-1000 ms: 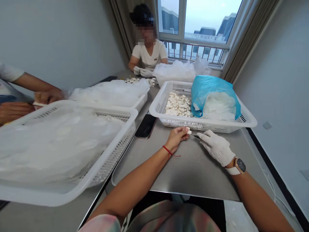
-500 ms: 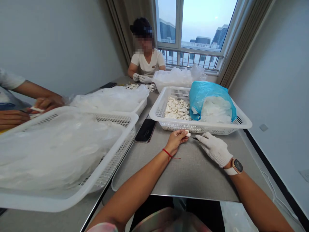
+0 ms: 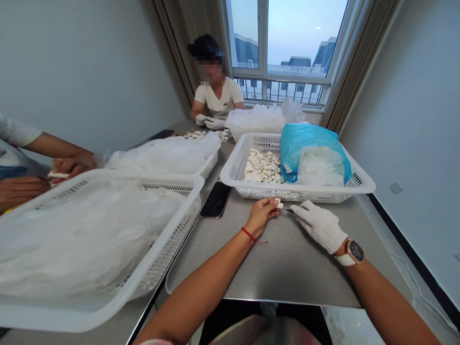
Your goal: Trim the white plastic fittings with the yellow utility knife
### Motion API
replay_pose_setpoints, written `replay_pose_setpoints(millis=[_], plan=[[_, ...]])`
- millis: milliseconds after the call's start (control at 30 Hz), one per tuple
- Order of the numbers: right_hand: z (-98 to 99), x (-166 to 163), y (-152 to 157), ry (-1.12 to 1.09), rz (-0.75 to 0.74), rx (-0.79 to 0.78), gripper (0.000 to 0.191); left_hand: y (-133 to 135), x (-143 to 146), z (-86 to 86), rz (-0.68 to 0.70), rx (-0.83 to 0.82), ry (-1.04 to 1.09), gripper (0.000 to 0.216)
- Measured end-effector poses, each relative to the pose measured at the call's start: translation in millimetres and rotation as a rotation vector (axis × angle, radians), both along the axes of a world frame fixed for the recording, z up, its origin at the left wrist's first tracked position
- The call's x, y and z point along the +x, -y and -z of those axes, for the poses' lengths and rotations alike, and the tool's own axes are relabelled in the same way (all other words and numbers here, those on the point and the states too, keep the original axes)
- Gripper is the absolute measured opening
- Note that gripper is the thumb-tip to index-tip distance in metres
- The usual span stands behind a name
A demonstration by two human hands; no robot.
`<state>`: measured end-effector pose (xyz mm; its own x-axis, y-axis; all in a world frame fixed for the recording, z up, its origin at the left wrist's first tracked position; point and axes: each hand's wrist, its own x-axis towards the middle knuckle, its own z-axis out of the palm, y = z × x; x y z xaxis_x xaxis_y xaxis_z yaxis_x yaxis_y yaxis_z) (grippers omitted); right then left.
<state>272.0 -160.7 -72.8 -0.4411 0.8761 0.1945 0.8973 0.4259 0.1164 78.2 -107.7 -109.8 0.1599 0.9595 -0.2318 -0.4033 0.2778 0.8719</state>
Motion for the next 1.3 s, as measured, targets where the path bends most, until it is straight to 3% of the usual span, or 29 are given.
replay_pose_setpoints(millis=[400, 1300], plan=[[-2.6, 0.0, -1.6, -0.025, 0.001, -0.051, 0.035, 1.5, 2.0, 1.8, -0.017, 0.003, 0.0, 0.026], [5.4, 1.3, -9.0, 0.102, 0.088, -0.103, 0.036, -2.9, -5.5, 6.2, 0.093, -0.046, 0.116, 0.019]])
